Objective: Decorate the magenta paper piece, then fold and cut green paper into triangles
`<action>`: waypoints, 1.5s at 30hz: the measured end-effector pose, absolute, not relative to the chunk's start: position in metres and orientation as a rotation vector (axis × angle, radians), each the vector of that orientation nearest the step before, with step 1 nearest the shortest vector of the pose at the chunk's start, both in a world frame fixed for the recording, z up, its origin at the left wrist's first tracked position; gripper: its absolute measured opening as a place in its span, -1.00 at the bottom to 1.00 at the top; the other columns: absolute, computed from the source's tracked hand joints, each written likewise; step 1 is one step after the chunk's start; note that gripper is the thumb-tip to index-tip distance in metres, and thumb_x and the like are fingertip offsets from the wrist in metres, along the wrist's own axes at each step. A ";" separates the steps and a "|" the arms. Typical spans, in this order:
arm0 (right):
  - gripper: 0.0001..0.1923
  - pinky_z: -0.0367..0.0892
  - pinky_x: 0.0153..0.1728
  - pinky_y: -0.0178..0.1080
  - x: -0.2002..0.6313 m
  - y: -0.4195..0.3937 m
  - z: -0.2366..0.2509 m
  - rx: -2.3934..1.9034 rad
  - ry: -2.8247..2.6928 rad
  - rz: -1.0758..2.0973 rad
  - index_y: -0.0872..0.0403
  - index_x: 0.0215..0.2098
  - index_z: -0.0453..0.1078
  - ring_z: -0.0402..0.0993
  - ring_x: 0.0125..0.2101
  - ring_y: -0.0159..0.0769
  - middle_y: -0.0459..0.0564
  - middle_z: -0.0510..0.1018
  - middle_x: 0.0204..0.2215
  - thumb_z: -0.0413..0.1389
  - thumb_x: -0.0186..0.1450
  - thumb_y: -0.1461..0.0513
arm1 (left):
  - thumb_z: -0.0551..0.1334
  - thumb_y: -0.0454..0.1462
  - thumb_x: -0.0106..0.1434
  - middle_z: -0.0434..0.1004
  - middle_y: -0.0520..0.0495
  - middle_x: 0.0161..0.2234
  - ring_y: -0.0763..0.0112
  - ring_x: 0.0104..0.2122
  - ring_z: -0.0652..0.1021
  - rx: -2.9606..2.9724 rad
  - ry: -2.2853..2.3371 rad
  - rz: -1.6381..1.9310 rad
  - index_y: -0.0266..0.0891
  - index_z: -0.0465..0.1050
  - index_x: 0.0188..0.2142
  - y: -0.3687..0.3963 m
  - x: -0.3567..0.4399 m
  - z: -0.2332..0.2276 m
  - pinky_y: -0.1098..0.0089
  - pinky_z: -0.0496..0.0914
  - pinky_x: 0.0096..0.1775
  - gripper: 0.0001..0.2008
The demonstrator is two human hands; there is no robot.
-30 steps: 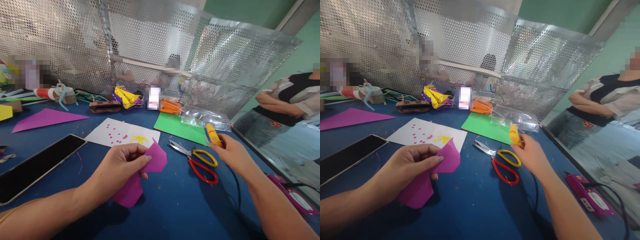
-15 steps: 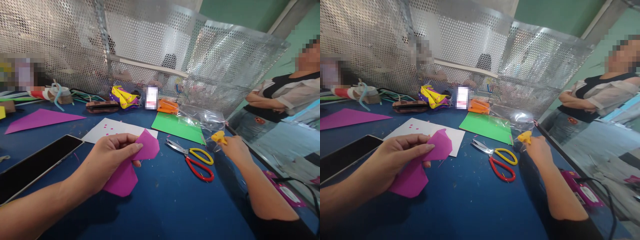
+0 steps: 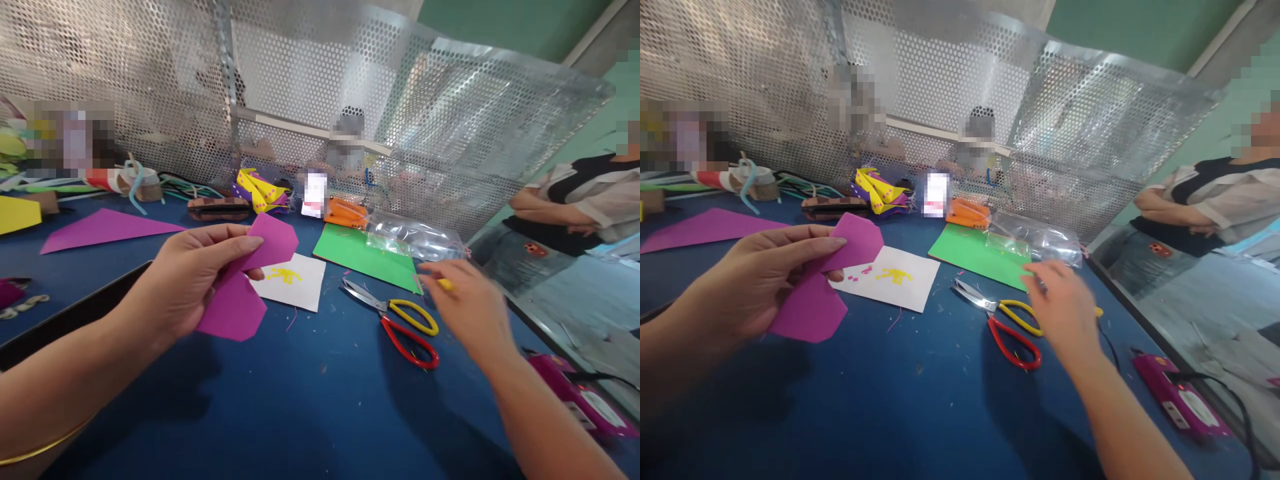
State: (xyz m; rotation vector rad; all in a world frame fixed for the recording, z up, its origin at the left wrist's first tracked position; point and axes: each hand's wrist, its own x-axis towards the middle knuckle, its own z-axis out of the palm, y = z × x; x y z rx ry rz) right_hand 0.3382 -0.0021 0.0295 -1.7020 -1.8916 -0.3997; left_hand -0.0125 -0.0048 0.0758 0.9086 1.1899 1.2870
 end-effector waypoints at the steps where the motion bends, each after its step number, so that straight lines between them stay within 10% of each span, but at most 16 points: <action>1: -0.83 0.38 -0.23 -0.13 0.315 -0.001 0.031 -1.547 -1.933 -0.205 -0.01 -0.24 0.52 0.53 -0.25 -0.14 0.03 0.58 -0.23 0.09 0.32 0.16 | 0.49 -0.22 -0.05 0.54 0.08 -0.59 0.56 -0.71 0.43 0.898 1.192 1.291 -0.16 0.58 -0.37 -0.004 -0.013 0.076 0.61 0.35 -0.72 -0.77; 6: -0.90 0.35 -0.20 -0.23 0.212 0.033 0.016 -1.436 -2.134 0.440 -0.01 -0.34 0.53 0.50 -0.31 -0.31 -0.09 0.59 -0.32 0.19 0.22 0.31 | 0.51 -0.22 -0.08 0.55 0.02 -0.58 0.46 -0.62 0.51 0.898 1.191 1.286 -0.19 0.59 -0.40 0.000 -0.015 0.073 0.58 0.39 -0.67 -0.77; 45: -0.93 0.19 -0.39 -0.30 0.175 0.080 -0.044 -1.396 -1.899 0.607 0.05 -0.45 0.35 0.33 -0.46 -0.36 -0.16 0.42 -0.53 0.09 0.21 0.28 | 0.42 -0.19 0.05 0.54 0.02 -0.59 0.48 -0.62 0.50 0.990 1.186 1.120 -0.20 0.57 -0.38 0.004 -0.008 0.052 0.60 0.30 -0.66 -0.83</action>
